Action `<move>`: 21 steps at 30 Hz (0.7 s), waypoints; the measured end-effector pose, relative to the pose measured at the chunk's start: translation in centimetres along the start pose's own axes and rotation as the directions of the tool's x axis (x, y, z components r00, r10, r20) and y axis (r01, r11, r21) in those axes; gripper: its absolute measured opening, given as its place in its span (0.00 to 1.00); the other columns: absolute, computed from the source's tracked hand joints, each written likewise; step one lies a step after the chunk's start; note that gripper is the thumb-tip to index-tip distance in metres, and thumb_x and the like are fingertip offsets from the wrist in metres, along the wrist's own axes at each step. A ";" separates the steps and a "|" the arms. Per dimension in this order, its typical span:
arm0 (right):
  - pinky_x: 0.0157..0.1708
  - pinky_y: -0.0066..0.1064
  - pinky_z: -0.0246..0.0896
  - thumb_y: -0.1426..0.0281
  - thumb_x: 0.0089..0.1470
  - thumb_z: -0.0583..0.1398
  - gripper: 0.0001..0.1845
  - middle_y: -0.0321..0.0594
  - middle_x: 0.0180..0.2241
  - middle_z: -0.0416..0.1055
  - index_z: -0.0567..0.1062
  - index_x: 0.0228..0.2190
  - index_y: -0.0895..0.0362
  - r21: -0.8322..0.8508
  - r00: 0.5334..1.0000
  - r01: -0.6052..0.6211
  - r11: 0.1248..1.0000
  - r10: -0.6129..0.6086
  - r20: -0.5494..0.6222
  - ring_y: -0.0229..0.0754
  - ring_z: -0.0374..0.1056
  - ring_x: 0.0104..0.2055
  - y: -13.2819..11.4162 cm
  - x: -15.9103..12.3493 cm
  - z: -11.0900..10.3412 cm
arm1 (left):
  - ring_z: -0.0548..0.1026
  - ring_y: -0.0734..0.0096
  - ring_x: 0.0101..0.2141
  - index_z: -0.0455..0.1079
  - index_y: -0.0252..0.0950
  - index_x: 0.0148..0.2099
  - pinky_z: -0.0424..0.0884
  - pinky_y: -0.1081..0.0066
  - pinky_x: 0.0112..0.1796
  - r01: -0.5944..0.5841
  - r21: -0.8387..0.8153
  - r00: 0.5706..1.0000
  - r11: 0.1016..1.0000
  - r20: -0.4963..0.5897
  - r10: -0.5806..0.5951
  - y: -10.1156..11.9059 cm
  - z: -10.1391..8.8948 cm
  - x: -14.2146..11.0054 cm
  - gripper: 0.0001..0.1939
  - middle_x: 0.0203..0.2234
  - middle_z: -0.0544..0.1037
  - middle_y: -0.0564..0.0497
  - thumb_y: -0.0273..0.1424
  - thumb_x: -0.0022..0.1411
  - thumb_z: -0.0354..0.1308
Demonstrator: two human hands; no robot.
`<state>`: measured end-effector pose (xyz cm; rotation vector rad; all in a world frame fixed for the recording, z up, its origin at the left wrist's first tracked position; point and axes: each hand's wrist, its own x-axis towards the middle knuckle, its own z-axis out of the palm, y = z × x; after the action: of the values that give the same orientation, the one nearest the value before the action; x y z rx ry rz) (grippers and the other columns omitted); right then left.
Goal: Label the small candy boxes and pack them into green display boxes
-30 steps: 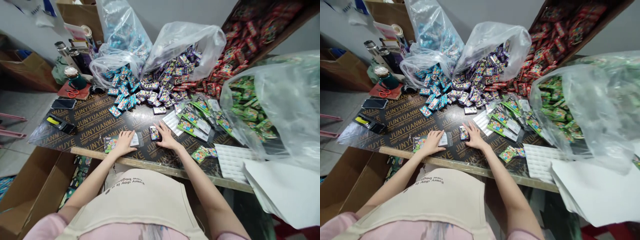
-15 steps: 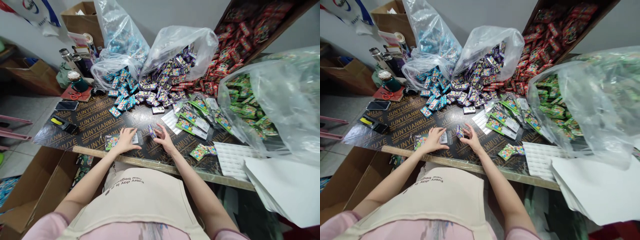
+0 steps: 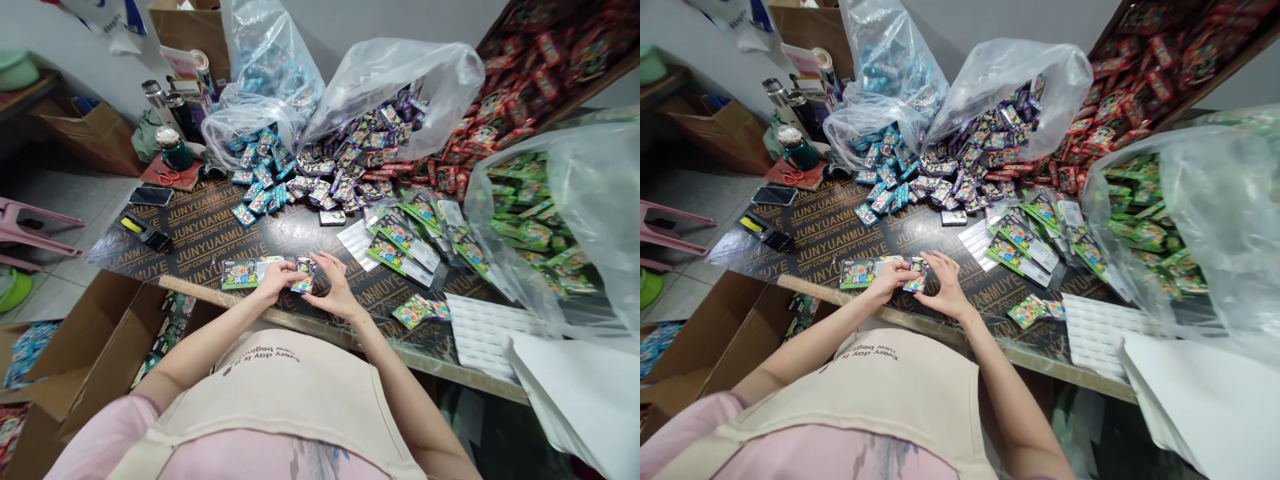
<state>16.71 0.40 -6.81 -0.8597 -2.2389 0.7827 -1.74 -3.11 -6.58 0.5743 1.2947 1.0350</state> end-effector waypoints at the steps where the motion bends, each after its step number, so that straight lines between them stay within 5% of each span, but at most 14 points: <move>1: 0.60 0.51 0.45 0.61 0.43 0.66 0.44 0.44 0.55 0.65 0.58 0.60 0.48 -0.049 1.000 0.019 0.999 -0.019 -0.008 0.56 0.55 0.61 0.0 0.2 0.0 | 0.74 0.72 0.24 0.70 0.32 0.35 0.68 0.73 0.27 -0.052 0.092 0.999 0.994 -0.003 0.053 0.0 -0.5 0.1 0.24 0.24 0.77 0.50 0.41 0.39 0.72; 3: 0.57 0.49 0.47 0.63 0.42 0.65 0.41 0.45 0.52 0.67 0.61 0.58 0.50 -0.115 0.998 0.012 0.993 -0.018 -0.053 0.56 0.60 0.57 0.5 0.5 0.2 | 0.76 0.63 0.34 0.71 0.32 0.45 0.70 0.66 0.36 -0.219 0.377 0.971 0.900 -0.007 0.239 0.3 -2.0 0.3 0.29 0.33 0.78 0.45 0.44 0.44 0.69; 5: 0.56 0.49 0.47 0.63 0.42 0.65 0.39 0.45 0.51 0.68 0.62 0.56 0.52 -0.151 0.995 -0.026 0.988 0.010 -0.103 0.56 0.62 0.55 1.3 0.6 0.6 | 0.71 0.53 0.49 0.66 0.36 0.56 0.65 0.56 0.50 -0.352 0.712 0.905 0.608 0.093 0.415 0.7 -3.9 0.6 0.40 0.48 0.74 0.40 0.44 0.42 0.70; 7: 0.56 0.49 0.46 0.63 0.42 0.65 0.38 0.46 0.51 0.69 0.63 0.55 0.52 -0.177 0.992 -0.060 0.982 0.040 -0.116 0.55 0.62 0.54 2.2 0.6 1.0 | 0.62 0.46 0.57 0.60 0.38 0.62 0.55 0.50 0.56 -0.380 0.891 0.873 0.248 0.257 0.414 0.9 -5.6 0.9 0.52 0.56 0.67 0.38 0.42 0.35 0.74; 9: 0.57 0.50 0.43 0.63 0.43 0.65 0.36 0.45 0.51 0.69 0.64 0.54 0.52 -0.203 0.993 -0.080 0.976 0.060 -0.101 0.56 0.62 0.55 2.8 0.6 1.5 | 0.63 0.46 0.56 0.53 0.37 0.66 0.53 0.50 0.56 -0.384 0.923 0.879 0.040 0.351 0.322 1.0 -6.6 1.1 0.57 0.54 0.67 0.38 0.39 0.34 0.74; 11: 0.58 0.52 0.39 0.62 0.43 0.65 0.36 0.44 0.52 0.69 0.64 0.54 0.51 -0.220 0.993 -0.091 0.971 0.074 -0.087 0.56 0.60 0.56 2.9 0.7 1.9 | 0.65 0.49 0.53 0.46 0.36 0.69 0.56 0.52 0.54 -0.409 0.912 0.871 -0.007 0.393 0.294 0.9 -6.9 1.3 0.58 0.52 0.68 0.39 0.38 0.39 0.72; 15: 0.59 0.51 0.39 0.60 0.42 0.67 0.39 0.46 0.54 0.68 0.64 0.55 0.52 -0.135 0.996 -0.086 0.987 0.085 -0.012 0.56 0.59 0.58 2.4 0.9 2.2 | 0.66 0.51 0.53 0.34 0.37 0.70 0.59 0.55 0.53 -0.502 0.862 0.821 0.076 0.446 0.357 1.1 -6.4 1.3 0.62 0.52 0.68 0.41 0.35 0.42 0.70; 21: 0.61 0.54 0.36 0.52 0.41 0.67 0.50 0.48 0.60 0.60 0.55 0.61 0.50 0.027 0.980 -0.101 0.995 0.094 0.176 0.57 0.50 0.65 3.0 1.3 1.6 | 0.67 0.53 0.52 0.33 0.41 0.70 0.61 0.55 0.54 -0.608 0.775 0.770 0.175 0.520 0.371 1.4 -5.8 1.1 0.62 0.54 0.67 0.43 0.31 0.42 0.70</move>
<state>15.90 2.70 -9.52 -0.9208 -2.3403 0.9748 -7.75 -2.64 -7.32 2.1058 1.4451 0.5643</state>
